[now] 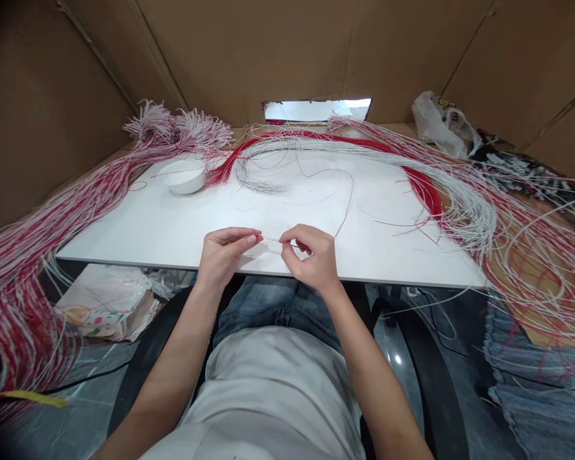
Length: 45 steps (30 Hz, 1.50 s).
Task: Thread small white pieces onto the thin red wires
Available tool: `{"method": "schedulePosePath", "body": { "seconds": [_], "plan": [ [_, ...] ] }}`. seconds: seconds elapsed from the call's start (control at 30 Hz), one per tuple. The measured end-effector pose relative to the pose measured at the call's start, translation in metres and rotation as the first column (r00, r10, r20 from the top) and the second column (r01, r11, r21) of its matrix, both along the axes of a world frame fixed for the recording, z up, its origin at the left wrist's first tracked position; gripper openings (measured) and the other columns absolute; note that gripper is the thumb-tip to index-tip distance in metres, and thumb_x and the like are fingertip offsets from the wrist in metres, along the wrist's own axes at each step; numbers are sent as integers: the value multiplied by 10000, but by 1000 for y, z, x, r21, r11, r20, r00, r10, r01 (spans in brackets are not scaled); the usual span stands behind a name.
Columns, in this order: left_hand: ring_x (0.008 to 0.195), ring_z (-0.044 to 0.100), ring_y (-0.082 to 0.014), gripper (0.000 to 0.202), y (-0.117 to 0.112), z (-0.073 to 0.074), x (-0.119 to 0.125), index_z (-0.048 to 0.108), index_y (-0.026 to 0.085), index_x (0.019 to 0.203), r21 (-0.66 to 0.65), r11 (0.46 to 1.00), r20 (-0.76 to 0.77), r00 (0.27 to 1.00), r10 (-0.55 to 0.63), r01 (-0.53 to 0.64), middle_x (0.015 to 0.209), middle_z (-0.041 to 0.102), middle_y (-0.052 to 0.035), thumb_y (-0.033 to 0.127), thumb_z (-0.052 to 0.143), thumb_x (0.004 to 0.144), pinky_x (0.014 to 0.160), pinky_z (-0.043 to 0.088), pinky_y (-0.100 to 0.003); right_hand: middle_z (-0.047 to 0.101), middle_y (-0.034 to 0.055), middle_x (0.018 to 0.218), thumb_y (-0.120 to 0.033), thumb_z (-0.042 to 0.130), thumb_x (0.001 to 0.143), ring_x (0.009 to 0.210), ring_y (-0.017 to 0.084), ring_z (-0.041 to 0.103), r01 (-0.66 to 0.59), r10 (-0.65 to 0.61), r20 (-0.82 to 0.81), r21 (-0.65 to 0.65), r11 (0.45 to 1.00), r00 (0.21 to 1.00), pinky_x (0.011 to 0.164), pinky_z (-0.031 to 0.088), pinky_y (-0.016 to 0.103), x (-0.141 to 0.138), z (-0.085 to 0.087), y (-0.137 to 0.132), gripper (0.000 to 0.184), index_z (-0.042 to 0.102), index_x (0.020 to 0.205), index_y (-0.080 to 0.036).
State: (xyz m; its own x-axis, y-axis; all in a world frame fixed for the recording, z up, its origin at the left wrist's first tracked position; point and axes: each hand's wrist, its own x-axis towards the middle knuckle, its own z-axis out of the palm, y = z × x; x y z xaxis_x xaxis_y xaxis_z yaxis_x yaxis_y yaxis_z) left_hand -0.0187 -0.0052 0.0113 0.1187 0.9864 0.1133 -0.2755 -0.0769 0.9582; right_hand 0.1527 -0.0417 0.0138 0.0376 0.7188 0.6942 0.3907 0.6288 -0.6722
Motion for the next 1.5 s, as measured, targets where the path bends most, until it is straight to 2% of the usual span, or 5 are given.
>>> {"method": "schedulePosePath", "body": {
  "seconds": [0.3, 0.43, 0.63, 0.87, 1.5],
  "plan": [
    [635, 661, -131, 145, 2, -2, -2, 745, 174, 686, 16, 1000, -7, 1000, -16, 16, 658, 726, -19, 164, 819, 562, 685, 507, -239, 552, -28, 595, -69, 522, 701, 497, 88, 408, 9, -9, -1, 8, 1000, 1000, 474, 340, 235, 0, 0, 0, 146, 606, 693, -188],
    [641, 671, -137, 166, 1, 1, -1, 749, 168, 686, -24, 999, 8, 1000, -23, 24, 665, 733, -23, 142, 821, 539, 684, 510, -234, 556, -27, 607, -65, 522, 707, 501, 83, 406, 15, -15, -7, 8, 1000, 1000, 479, 343, 234, 0, 0, 0, 145, 604, 696, -184],
    [621, 681, -130, 101, -2, 7, 0, 743, 160, 670, -48, 997, 85, 995, -53, 57, 650, 733, -26, 142, 786, 579, 679, 520, -222, 555, -27, 609, -46, 524, 704, 505, 80, 402, 1, -1, -9, 20, 1000, 1000, 480, 337, 234, -1, -1, 0, 156, 608, 701, -177],
    [646, 696, -141, 185, -1, 6, 0, 723, 150, 723, -38, 997, 113, 991, -68, 73, 669, 737, -26, 119, 802, 559, 714, 539, -237, 563, -28, 604, -54, 523, 699, 494, 81, 401, -17, 16, 8, 24, 1000, 1000, 483, 346, 234, 0, -1, 0, 156, 612, 700, -182],
    [681, 710, -146, 215, -2, 6, -1, 718, 144, 804, -43, 993, 100, 990, -104, 108, 751, 756, -50, 169, 810, 611, 735, 549, -233, 552, -26, 592, -30, 524, 702, 495, 78, 402, -43, 41, 32, 45, 998, 999, 486, 348, 232, 0, 2, 0, 167, 613, 708, -172]
  ]
}}
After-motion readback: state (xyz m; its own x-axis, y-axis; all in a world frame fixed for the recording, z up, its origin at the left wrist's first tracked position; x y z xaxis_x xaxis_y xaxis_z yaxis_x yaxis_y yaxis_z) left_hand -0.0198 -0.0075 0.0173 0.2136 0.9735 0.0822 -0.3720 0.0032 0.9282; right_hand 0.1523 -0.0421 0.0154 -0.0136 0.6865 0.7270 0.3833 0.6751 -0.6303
